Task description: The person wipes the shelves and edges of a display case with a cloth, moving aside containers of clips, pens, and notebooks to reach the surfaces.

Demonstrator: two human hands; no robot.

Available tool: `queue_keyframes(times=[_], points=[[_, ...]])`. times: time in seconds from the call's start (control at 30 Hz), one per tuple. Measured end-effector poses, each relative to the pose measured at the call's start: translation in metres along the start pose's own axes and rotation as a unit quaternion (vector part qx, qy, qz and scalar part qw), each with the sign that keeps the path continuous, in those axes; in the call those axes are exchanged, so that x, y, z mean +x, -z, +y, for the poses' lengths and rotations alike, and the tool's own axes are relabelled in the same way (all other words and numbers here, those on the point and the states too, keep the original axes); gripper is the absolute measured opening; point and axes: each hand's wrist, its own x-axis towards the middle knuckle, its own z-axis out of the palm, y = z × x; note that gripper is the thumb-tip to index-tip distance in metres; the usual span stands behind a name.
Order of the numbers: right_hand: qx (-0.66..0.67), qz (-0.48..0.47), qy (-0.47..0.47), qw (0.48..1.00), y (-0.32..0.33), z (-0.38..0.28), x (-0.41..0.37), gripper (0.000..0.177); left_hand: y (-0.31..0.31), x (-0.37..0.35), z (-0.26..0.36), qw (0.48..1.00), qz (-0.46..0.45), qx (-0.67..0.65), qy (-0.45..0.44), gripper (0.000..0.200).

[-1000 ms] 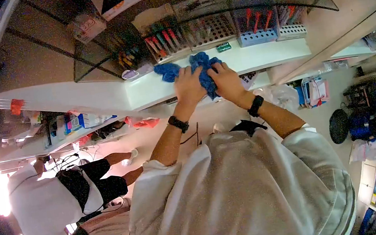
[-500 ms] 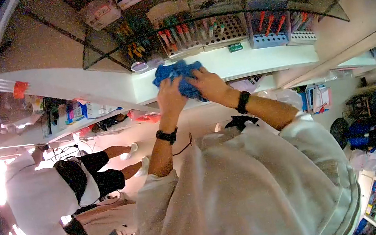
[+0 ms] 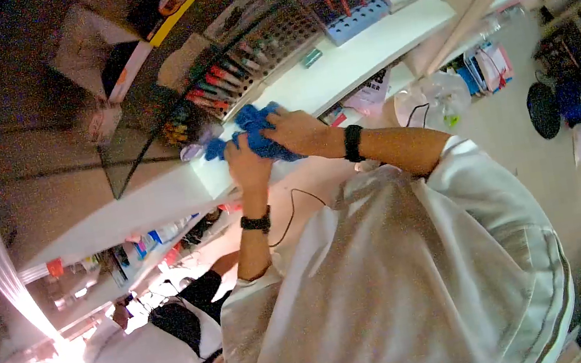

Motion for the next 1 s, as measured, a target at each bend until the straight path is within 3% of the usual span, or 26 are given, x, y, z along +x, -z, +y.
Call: queue_keyframes(times=[0.13,0.17,0.27,0.4,0.6,0.63,0.67,0.8,0.87,1.0], points=[[-0.018,0.012,-0.071,0.997,0.025,0.037,-0.043,0.042,-0.025,0.017,0.056,0.997,-0.002,-0.015,-0.079,0.053],[-0.018,0.031,-0.091,0.995,0.032,0.043,-0.053,0.032,-0.028,0.023,0.07,0.996,-0.04,-0.012,-0.079,0.053],[0.005,0.025,-0.135,0.991,0.051,0.061,-0.076,0.042,-0.042,0.029,0.094,0.987,0.017,-0.057,-0.148,0.05],[-0.02,0.039,-0.122,0.992,0.048,0.06,-0.081,0.052,-0.045,0.025,0.095,0.987,0.018,-0.101,-0.127,0.053],[-0.013,0.002,-0.04,0.999,0.021,0.035,-0.052,0.042,-0.022,-0.001,0.055,0.994,0.014,-0.094,-0.052,0.055],[-0.038,0.053,0.029,0.997,0.021,0.028,-0.043,0.042,-0.02,-0.007,0.041,0.994,0.032,-0.093,-0.048,0.055],[-0.029,0.012,0.036,0.999,0.016,0.022,-0.035,0.041,-0.018,-0.013,0.028,0.994,0.05,-0.091,-0.045,0.054],[-0.034,0.086,0.106,0.99,-0.017,0.009,-0.008,0.041,-0.01,-0.026,0.001,0.996,0.06,-0.043,0.056,0.047],[-0.039,0.124,0.108,0.986,-0.019,0.009,-0.002,0.039,-0.006,-0.025,0.008,0.994,0.058,-0.035,0.088,0.046],[0.02,0.081,0.068,0.994,-0.02,0.016,-0.007,0.035,-0.01,-0.019,0.027,0.995,0.062,0.001,0.075,0.048]])
